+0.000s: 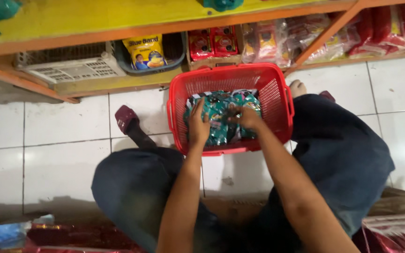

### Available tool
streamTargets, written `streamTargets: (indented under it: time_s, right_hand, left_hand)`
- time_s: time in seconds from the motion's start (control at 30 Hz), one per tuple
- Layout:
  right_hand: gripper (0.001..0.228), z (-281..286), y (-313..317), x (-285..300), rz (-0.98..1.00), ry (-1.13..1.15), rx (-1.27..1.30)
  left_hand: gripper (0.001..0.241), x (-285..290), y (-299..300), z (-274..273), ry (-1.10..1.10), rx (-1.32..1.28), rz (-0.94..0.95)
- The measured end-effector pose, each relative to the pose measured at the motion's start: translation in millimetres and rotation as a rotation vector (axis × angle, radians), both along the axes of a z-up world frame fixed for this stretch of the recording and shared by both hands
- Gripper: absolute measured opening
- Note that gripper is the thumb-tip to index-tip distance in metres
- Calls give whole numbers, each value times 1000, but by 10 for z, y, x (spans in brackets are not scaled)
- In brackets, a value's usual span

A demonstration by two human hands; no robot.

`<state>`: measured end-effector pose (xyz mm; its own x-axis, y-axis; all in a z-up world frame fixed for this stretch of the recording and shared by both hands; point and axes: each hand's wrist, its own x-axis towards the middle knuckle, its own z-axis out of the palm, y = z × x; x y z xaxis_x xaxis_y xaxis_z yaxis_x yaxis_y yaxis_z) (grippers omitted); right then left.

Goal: The person organizes food packets by picking them from a red plastic basket and placing them onto the yellow shelves of a grocery store aisle while sitting on the floor.

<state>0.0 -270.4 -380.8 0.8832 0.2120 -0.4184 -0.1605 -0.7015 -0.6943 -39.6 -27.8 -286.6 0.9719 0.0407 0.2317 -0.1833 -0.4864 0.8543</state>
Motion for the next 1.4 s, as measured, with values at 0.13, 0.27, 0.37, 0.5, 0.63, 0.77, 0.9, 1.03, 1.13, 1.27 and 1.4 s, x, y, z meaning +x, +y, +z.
streamTargets:
  time_s: [0.13,0.27,0.37,0.5,0.63,0.77,0.9,1.03,1.13,1.27,1.4]
  right_hand:
    - [46,-621,310,-80,-82,139,50]
    - [51,-924,364,90,-202,111,-60]
    - [47,-1028,465,182,-477,178,109]
    - [59,-1091,577,154,-693,262,67]
    - [42,-1090,544,150,-699,363,251]
    - [39,-1031,493,227,-691,374,301]
    - [32,-1033,525,49,-795,373,406]
    - [25,-950,580,50,-776,179,643]
    - [17,-698,570,127,-706,168,723]
    - [10,124,496,190,-487,137,670]
    - [14,1451,295,158,-137,-77,432]
  left_hand:
    - [48,120,-72,107,176,-155,145]
    - [51,167,-136,183,76,-147,102]
    - [56,129,-74,167,36,-121,38]
    - [67,67,-8,-24,203,58,16]
    - [78,35,12,-294,281,190,-10]
    - [82,22,-5,-465,324,195,-11]
    - [81,-45,-40,-569,341,190,-27]
    - [78,13,-41,-584,276,176,-17]
    - [70,87,-76,-521,210,92,61]
    - [57,221,-107,-205,103,-3,177]
    - [55,346,-133,531,52,-218,248]
